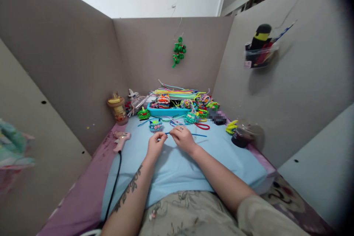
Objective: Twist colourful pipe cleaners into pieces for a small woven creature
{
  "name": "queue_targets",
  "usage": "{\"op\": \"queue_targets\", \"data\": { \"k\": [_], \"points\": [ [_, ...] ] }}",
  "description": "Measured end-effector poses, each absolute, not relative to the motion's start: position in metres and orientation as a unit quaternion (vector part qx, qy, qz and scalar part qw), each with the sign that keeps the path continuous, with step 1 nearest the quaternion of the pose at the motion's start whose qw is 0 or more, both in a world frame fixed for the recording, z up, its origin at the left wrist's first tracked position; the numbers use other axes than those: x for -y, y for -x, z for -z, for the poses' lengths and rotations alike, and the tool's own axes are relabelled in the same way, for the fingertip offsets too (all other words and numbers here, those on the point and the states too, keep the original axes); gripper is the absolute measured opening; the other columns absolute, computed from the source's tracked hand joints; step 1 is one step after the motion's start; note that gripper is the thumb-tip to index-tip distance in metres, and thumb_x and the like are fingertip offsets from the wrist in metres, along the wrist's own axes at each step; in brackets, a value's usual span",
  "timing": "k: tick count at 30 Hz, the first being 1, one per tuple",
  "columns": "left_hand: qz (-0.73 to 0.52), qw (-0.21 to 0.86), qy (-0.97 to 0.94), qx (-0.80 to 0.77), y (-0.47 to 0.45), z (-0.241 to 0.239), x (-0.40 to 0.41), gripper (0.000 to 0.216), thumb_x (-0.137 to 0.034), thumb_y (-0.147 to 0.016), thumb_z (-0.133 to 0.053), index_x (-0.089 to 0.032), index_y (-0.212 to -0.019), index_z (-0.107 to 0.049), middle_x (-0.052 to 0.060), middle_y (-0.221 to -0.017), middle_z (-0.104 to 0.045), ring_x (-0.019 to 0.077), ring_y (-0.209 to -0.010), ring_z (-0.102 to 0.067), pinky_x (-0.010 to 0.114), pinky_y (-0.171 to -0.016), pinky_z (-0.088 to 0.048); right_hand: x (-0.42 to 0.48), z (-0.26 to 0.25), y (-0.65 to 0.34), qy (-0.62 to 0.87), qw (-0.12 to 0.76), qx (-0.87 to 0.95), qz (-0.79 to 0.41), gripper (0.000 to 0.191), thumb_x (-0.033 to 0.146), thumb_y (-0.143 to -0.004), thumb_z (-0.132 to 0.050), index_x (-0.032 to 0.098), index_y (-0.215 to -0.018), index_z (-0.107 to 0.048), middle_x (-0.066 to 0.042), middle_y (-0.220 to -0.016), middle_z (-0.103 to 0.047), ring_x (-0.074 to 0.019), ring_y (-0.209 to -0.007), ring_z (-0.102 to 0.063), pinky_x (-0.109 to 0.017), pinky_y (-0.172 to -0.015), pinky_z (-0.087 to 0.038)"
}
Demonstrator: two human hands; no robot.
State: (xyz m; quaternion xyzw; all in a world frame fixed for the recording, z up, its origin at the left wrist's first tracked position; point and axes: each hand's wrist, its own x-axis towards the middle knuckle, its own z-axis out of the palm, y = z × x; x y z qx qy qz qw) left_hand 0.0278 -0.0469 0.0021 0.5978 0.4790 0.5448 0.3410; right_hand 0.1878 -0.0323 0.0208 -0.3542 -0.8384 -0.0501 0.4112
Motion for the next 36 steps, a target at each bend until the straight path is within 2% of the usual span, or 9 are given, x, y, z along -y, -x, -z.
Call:
{"op": "queue_targets", "data": {
  "k": [5, 9, 13, 16, 22, 27, 30, 33, 36],
  "points": [
    [-0.556, 0.282, -0.594, -0.508, -0.029, -0.001, 0.049, 0.021, -0.034, -0.075, -0.054, -0.015, -0.076, -0.062, 0.001, -0.068, -0.061, 0.0131, -0.065, -0.053, 0.023, -0.062, -0.040, 0.040, -0.017, -0.182, 0.384, 0.377, 0.840, 0.064, 0.016, 0.017, -0.085, -0.047, 0.019, -0.094, -0.060, -0.006, -0.083, -0.060, -0.0180, -0.082, -0.052, -0.029, -0.073, -0.039],
    [-0.537, 0.203, -0.636, -0.516, -0.029, 0.002, 0.051, 0.019, -0.030, -0.077, -0.050, -0.017, -0.074, -0.063, 0.002, -0.068, -0.060, 0.0141, -0.065, -0.052, 0.024, -0.063, -0.039, 0.041, -0.022, -0.182, 0.399, 0.313, 0.854, 0.119, 0.014, 0.015, -0.084, -0.049, 0.019, -0.086, -0.062, -0.006, -0.080, -0.058, -0.0191, -0.080, -0.050, -0.031, -0.071, -0.036],
    [-0.470, 0.146, -0.700, -0.517, -0.030, 0.006, 0.049, 0.019, -0.025, -0.079, -0.047, -0.017, -0.076, -0.064, 0.004, -0.071, -0.059, 0.0158, -0.068, -0.052, 0.026, -0.065, -0.038, 0.032, -0.038, -0.186, 0.326, 0.245, 0.895, 0.181, 0.011, 0.016, -0.082, -0.053, 0.019, -0.079, -0.064, -0.007, -0.084, -0.058, -0.0212, -0.086, -0.047, -0.036, -0.079, -0.032],
    [-0.424, 0.139, -0.740, -0.503, -0.031, 0.007, 0.048, 0.020, -0.025, -0.079, -0.047, -0.018, -0.073, -0.065, 0.005, -0.067, -0.058, 0.0174, -0.070, -0.052, 0.027, -0.067, -0.037, 0.021, -0.054, -0.187, 0.239, 0.216, 0.931, 0.173, 0.012, 0.019, -0.081, -0.055, 0.021, -0.075, -0.065, -0.007, -0.086, -0.059, -0.0211, -0.092, -0.045, -0.038, -0.084, -0.029],
    [-0.448, 0.264, -0.731, -0.442, -0.033, -0.003, 0.051, 0.015, -0.027, -0.072, -0.056, -0.017, -0.065, -0.065, 0.003, -0.064, -0.058, 0.0170, -0.068, -0.051, 0.026, -0.065, -0.037, 0.004, -0.075, -0.181, 0.198, 0.209, 0.958, 0.008, 0.005, 0.018, -0.072, -0.063, 0.019, -0.067, -0.063, -0.001, -0.067, -0.059, -0.0160, -0.075, -0.050, -0.028, -0.070, -0.034],
    [-0.494, 0.331, -0.682, -0.425, -0.030, -0.008, 0.054, 0.019, -0.029, -0.071, -0.059, -0.016, -0.059, -0.064, 0.001, -0.059, -0.056, 0.0134, -0.062, -0.049, 0.024, -0.060, -0.037, -0.002, -0.071, -0.180, 0.334, 0.293, 0.856, -0.263, 0.011, 0.020, -0.062, -0.067, 0.016, -0.057, -0.058, 0.003, -0.056, -0.057, -0.0110, -0.056, -0.050, -0.022, -0.055, -0.035],
    [-0.527, 0.364, -0.639, -0.426, -0.028, -0.006, 0.052, 0.022, -0.035, -0.071, -0.060, -0.015, -0.065, -0.065, 0.000, -0.061, -0.057, 0.0121, -0.060, -0.048, 0.023, -0.059, -0.038, -0.005, -0.063, -0.180, 0.393, 0.333, 0.771, -0.374, 0.019, 0.027, -0.057, -0.070, 0.016, -0.053, -0.056, 0.005, -0.048, -0.052, -0.0089, -0.047, -0.044, -0.021, -0.048, -0.031],
    [-0.569, 0.396, -0.576, -0.434, -0.027, -0.003, 0.049, 0.027, -0.040, -0.069, -0.061, -0.014, -0.074, -0.066, 0.001, -0.065, -0.061, 0.0122, -0.062, -0.050, 0.023, -0.061, -0.039, -0.001, -0.056, -0.178, 0.400, 0.355, 0.748, -0.394, 0.021, 0.029, -0.056, -0.071, 0.016, -0.051, -0.054, 0.006, -0.046, -0.050, -0.0080, -0.045, -0.041, -0.021, -0.046, -0.029],
    [-0.614, 0.407, -0.513, -0.442, -0.026, -0.001, 0.046, 0.030, -0.041, -0.066, -0.064, -0.014, -0.078, -0.067, 0.001, -0.069, -0.063, 0.0130, -0.065, -0.053, 0.024, -0.065, -0.041, 0.010, -0.053, -0.174, 0.402, 0.365, 0.777, -0.318, 0.018, 0.025, -0.061, -0.068, 0.016, -0.052, -0.054, 0.005, -0.049, -0.051, -0.0091, -0.048, -0.044, -0.021, -0.048, -0.030]
  ]
}}
